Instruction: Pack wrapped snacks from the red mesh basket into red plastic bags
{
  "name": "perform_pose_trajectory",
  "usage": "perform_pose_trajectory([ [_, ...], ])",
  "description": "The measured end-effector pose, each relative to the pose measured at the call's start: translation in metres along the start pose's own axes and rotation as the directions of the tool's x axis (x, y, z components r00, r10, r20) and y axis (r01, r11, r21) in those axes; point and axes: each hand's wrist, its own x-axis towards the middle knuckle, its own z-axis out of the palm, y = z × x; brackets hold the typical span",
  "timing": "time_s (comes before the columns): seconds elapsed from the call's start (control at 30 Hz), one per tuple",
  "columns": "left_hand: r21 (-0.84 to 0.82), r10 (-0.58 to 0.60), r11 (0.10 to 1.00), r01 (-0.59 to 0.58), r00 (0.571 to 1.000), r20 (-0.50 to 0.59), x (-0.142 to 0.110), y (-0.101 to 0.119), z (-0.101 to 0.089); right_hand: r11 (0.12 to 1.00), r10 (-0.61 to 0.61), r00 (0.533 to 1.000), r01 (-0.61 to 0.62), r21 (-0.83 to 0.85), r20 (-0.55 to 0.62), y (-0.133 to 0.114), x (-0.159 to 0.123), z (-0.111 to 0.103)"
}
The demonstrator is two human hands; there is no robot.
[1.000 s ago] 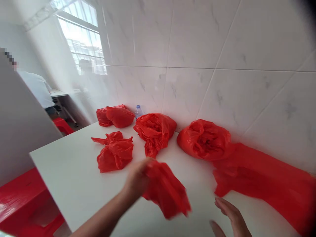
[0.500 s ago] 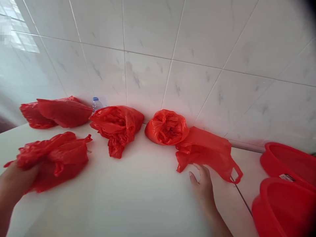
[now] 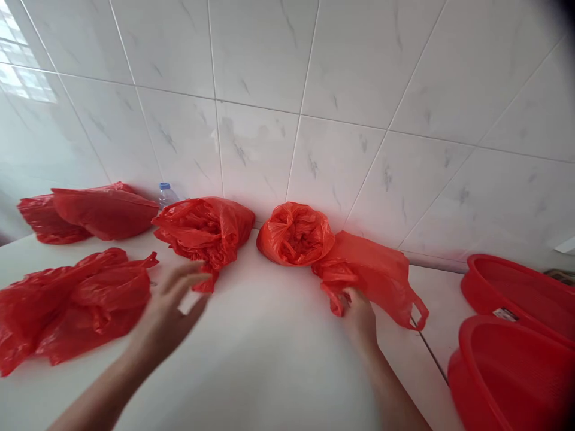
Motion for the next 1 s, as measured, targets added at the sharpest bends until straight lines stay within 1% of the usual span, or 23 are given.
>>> perform_pose_trajectory([
  [0.03, -0.105, 0.089, 0.991, -0.079, 0.992, 0.094, -0.003, 0.011, 0.015, 1.000, -0.007, 1.000, 0.007, 0.000, -0.001, -0.005, -0.005, -0.005],
  [0.07, -0.194, 0.146, 0.975, -0.110, 0.973, 0.181, -0.006, 0.024, 0.028, 1.000, -0.018, 1.000, 0.018, -0.003, 0.005, -0.009, -0.011, -0.010],
  [0.1, -0.276, 0.188, 0.954, -0.114, 0.947, 0.259, -0.010, 0.037, 0.041, 1.000, -0.030, 0.999, 0.030, -0.006, 0.014, -0.014, -0.017, -0.013],
  [0.13, -0.357, 0.217, 0.930, -0.091, 0.918, 0.332, -0.012, 0.049, 0.053, 0.999, -0.046, 0.999, 0.046, 0.000, 0.018, -0.018, -0.024, -0.016],
  [0.17, -0.434, 0.229, 0.900, -0.039, 0.891, 0.393, -0.014, 0.062, 0.065, 0.998, -0.064, 0.998, 0.064, 0.012, 0.024, -0.022, -0.032, -0.018],
  [0.2, -0.507, 0.212, 0.861, 0.047, 0.872, 0.441, -0.015, 0.073, 0.075, 0.996, -0.085, 0.996, 0.084, 0.031, 0.031, -0.025, -0.040, -0.019],
  [0.23, -0.575, 0.148, 0.797, 0.185, 0.862, 0.484, -0.016, 0.084, 0.085, 0.992, -0.110, 0.993, 0.108, 0.059, 0.044, -0.029, -0.048, -0.019],
  [0.27, -0.627, 0.056, 0.695, 0.352, 0.843, 0.535, -0.016, 0.093, 0.094, 0.987, -0.140, 0.988, 0.134, 0.094, 0.063, -0.033, -0.057, -0.019],
  [0.3, -0.653, -0.025, 0.573, 0.496, 0.806, 0.591, -0.016, 0.101, 0.101, 0.978, -0.172, 0.981, 0.159, 0.135, 0.090, -0.038, -0.065, -0.018],
  [0.33, -0.660, -0.084, 0.444, 0.606, 0.761, 0.643, -0.015, 0.108, 0.107, 0.967, -0.205, 0.971, 0.181, 0.182, 0.126, -0.042, -0.073, -0.016],
  [0.37, -0.659, -0.111, 0.320, 0.681, 0.717, 0.688, -0.015, 0.113, 0.113, 0.954, -0.234, 0.957, 0.192, 0.230, 0.171, -0.047, -0.080, -0.015],
  [0.4, -0.656, -0.118, 0.203, 0.727, 0.684, 0.720, -0.014, 0.117, 0.116, 0.940, -0.261, 0.941, 0.197, 0.277, 0.217, -0.052, -0.085, -0.014],
  [0.43, -0.656, -0.118, 0.101, 0.748, 0.664, 0.739, -0.015, 0.119, 0.119, 0.928, -0.280, 0.923, 0.189, 0.321, 0.264, -0.057, -0.089, -0.013],
  [0.5, -0.651, -0.135, -0.079, 0.755, 0.639, 0.757, -0.016, 0.120, 0.123, 0.910, -0.291, 0.893, 0.148, 0.387, 0.344, -0.064, -0.093, -0.011],
  [0.53, -0.646, -0.152, -0.143, 0.749, 0.629, 0.763, -0.017, 0.118, 0.124, 0.906, -0.283, 0.885, 0.120, 0.407, 0.369, -0.066, -0.092, -0.010],
  [0.6, -0.647, -0.188, -0.193, 0.738, 0.619, 0.762, -0.018, 0.111, 0.126, 0.899, -0.232, 0.894, 0.046, 0.435, 0.384, -0.064, -0.089, -0.009],
  [0.63, -0.650, -0.208, -0.207, 0.731, 0.616, 0.760, -0.018, 0.107, 0.128, 0.892, -0.179, 0.908, -0.012, 0.451, 0.379, -0.060, -0.086, -0.009],
  [0.7, -0.663, -0.263, -0.244, 0.708, 0.610, 0.748, -0.017, 0.096, 0.130, 0.862, -0.021, 0.935, -0.162, 0.480, 0.353, -0.050, -0.080, -0.011],
  [0.73, -0.675, -0.297, -0.259, 0.691, 0.608, 0.737, -0.016, 0.091, 0.132, 0.841, 0.068, 0.938, -0.236, 0.486, 0.339, -0.044, -0.077, -0.013],
  [0.8, -0.698, -0.355, -0.280, 0.659, 0.604, 0.713, -0.015, 0.083, 0.135, 0.811, 0.208, 0.927, -0.342, 0.474, 0.313, -0.032, -0.072, -0.018],
  [0.9, -0.719, -0.400, -0.291, 0.631, 0.602, 0.691, -0.015, 0.079, 0.138, 0.825, 0.286, 0.916, -0.384, 0.415, 0.280, -0.025, -0.067, -0.027],
  [0.97, -0.726, -0.399, -0.287, 0.625, 0.611, 0.684, -0.016, 0.081, 0.137, 0.868, 0.297, 0.940, -0.338, 0.363, 0.168, -0.028, -0.067, -0.030],
  [1.0, -0.727, -0.390, -0.283, 0.626, 0.617, 0.683, -0.016, 0.083, 0.137, 0.903, 0.270, 0.958, -0.285, 0.322, 0.091, -0.031, -0.069, -0.030],
])
